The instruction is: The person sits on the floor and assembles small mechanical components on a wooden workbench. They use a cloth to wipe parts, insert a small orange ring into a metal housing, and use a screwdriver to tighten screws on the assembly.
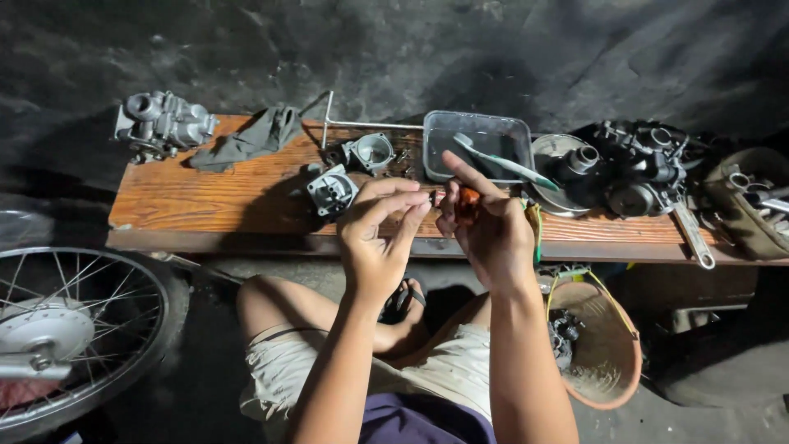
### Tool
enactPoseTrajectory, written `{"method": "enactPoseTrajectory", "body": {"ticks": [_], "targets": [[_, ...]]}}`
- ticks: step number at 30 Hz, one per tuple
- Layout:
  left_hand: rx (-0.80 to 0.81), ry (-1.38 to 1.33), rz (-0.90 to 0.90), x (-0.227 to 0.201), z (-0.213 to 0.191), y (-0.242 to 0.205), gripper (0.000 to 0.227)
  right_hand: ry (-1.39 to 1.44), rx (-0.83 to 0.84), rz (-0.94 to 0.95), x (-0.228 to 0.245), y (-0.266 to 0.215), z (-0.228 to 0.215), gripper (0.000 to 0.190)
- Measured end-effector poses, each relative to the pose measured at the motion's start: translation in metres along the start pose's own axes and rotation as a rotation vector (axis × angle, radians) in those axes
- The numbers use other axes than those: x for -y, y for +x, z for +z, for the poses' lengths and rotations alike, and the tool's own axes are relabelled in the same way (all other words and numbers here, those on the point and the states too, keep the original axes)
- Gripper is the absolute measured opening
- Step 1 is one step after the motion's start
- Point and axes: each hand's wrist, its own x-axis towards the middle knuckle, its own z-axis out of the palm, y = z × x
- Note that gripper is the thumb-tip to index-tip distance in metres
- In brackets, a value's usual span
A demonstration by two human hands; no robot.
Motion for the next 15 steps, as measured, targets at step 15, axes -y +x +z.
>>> {"method": "enactPoseTrajectory", "body": {"ticks": [15], "targets": [[0.069, -0.366, -0.407, -0.010, 0.017, -0.027, 0.012, -0.073, -0.157, -0.169, -0.029, -0.014, -0.040, 0.031]]}}
